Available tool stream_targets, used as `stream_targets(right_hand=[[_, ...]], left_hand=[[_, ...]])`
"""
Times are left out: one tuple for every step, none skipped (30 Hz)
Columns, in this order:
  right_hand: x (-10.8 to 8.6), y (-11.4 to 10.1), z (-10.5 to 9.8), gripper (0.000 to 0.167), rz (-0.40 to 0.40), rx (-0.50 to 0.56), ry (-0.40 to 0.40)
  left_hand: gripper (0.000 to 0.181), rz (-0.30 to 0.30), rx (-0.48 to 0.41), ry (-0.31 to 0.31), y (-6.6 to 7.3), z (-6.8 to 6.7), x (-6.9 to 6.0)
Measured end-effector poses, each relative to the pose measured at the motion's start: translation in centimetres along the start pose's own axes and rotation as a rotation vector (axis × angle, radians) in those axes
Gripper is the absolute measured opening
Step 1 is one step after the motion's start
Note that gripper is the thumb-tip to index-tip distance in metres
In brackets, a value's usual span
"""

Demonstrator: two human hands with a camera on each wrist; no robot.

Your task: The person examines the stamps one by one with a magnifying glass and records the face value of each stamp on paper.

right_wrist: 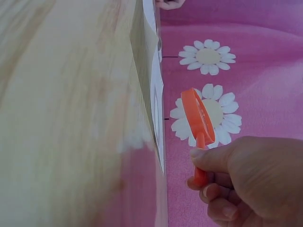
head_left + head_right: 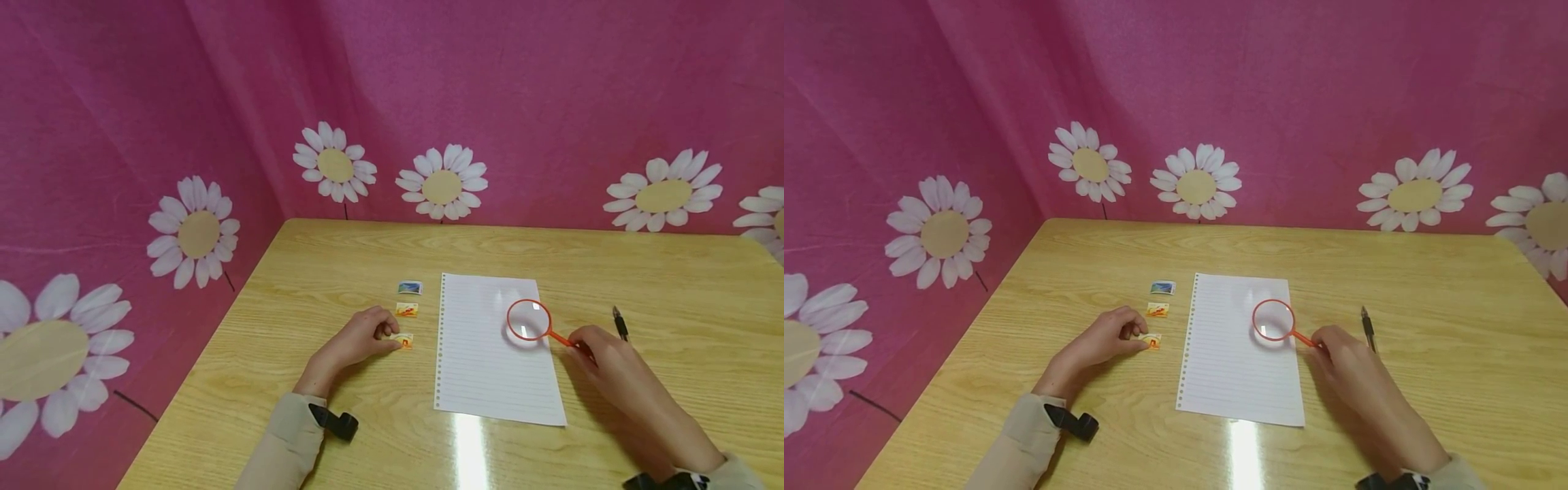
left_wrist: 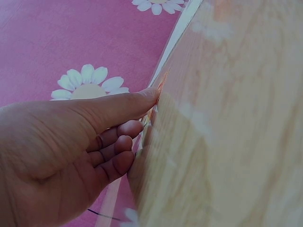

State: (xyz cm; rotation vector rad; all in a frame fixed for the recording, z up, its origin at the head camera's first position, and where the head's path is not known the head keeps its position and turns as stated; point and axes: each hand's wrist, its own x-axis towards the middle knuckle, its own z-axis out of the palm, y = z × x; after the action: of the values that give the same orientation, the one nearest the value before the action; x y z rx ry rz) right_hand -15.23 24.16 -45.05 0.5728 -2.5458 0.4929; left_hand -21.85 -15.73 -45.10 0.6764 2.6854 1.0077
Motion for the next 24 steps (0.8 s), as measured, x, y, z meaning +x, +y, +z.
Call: stream_targets(right_hand=[[0.0,-0.1,0.0,0.030,-0.006,-0.001,0.006],[0.0,-0.1,0.0,0.030,-0.009,-0.002,0.009],[0.0,-0.2,0.0,0.030,-0.012,-0.002,0.012],[0.0,-0.2,0.0,0.030,-0.016,-0.003,0.016],[0.0,-0.2,0.1,0.030,-0.020,-0.002,0.019],[0.0,-0.3,0.1,0.031,-0.025,-0.003,0.023],[0.0,-0.3,0.1,0.031,-0.029,-0.001,0.026],[0.0,-0.4,0.1,0.031,-0.034,0.000,0.028],[0.0,-0.4,0.1,0.031,-0.040,0.000,0.031],[0.0,-0.4,0.2,0.031,-0.044,-0.001,0.033],[0.0,-0.5,0.2,0.031,-0.049,-0.001,0.034],[0.0,-0.5,0.2,0.032,-0.053,0.001,0.035],[0.1,-0.6,0.2,0.032,-0.056,0.001,0.038],[0.1,-0.6,0.3,0.032,-0.062,0.000,0.044],[0.1,-0.7,0.3,0.033,-0.066,0.003,0.046],[0.1,-0.8,0.4,0.034,-0.071,0.004,0.050],[0.1,-0.8,0.4,0.034,-0.079,0.005,0.054],[0.1,-0.9,0.5,0.035,-0.084,0.005,0.059],[0.1,-1.0,0.5,0.036,-0.088,0.005,0.062],[0.1,-1.0,0.5,0.036,-0.092,0.004,0.065],[0.1,-1.1,0.6,0.037,-0.092,0.006,0.063],[0.1,-1.1,0.6,0.037,-0.093,0.003,0.064],[0.1,-1.2,0.6,0.037,-0.091,0.000,0.063],[0.1,-1.3,0.7,0.037,-0.089,-0.001,0.061]], left_hand=[[0.017,-0.002,-0.002,0.000,0.0,0.0,0.0],[0.017,-0.003,-0.002,0.000,0.0,0.0,0.0],[0.017,-0.004,-0.001,0.001,0.0,0.0,0.0],[0.017,-0.005,0.000,0.001,0.0,0.0,0.0],[0.017,-0.005,-0.001,0.000,0.0,0.0,0.0],[0.017,-0.005,-0.001,0.001,0.0,0.0,0.0],[0.017,-0.006,0.000,0.001,0.0,0.0,0.0],[0.017,-0.006,-0.001,0.002,0.1,0.0,0.0],[0.017,-0.007,-0.003,0.003,0.1,0.0,0.0],[0.017,-0.007,-0.006,0.003,0.1,0.0,0.0],[0.017,-0.007,-0.007,0.003,0.1,0.0,0.0],[0.017,-0.007,-0.005,0.003,0.1,0.0,0.0],[0.017,-0.008,-0.005,0.002,0.1,0.0,0.0],[0.017,-0.006,-0.006,0.001,0.1,0.0,0.0],[0.017,-0.007,-0.005,0.001,0.1,0.0,0.0],[0.017,-0.009,-0.003,0.000,0.1,0.0,0.0],[0.018,-0.009,-0.001,0.000,0.0,0.0,0.0],[0.018,-0.011,-0.001,0.000,0.0,0.0,0.0],[0.018,-0.011,-0.001,0.000,0.0,0.0,0.0],[0.018,-0.009,0.000,0.001,0.0,0.0,0.0],[0.018,-0.010,0.002,0.001,0.0,0.0,0.0],[0.018,-0.008,0.005,0.001,0.0,0.0,0.0],[0.017,-0.004,0.007,0.002,-0.1,0.0,0.0],[0.017,-0.002,0.008,0.002,-0.1,0.0,0.0]])
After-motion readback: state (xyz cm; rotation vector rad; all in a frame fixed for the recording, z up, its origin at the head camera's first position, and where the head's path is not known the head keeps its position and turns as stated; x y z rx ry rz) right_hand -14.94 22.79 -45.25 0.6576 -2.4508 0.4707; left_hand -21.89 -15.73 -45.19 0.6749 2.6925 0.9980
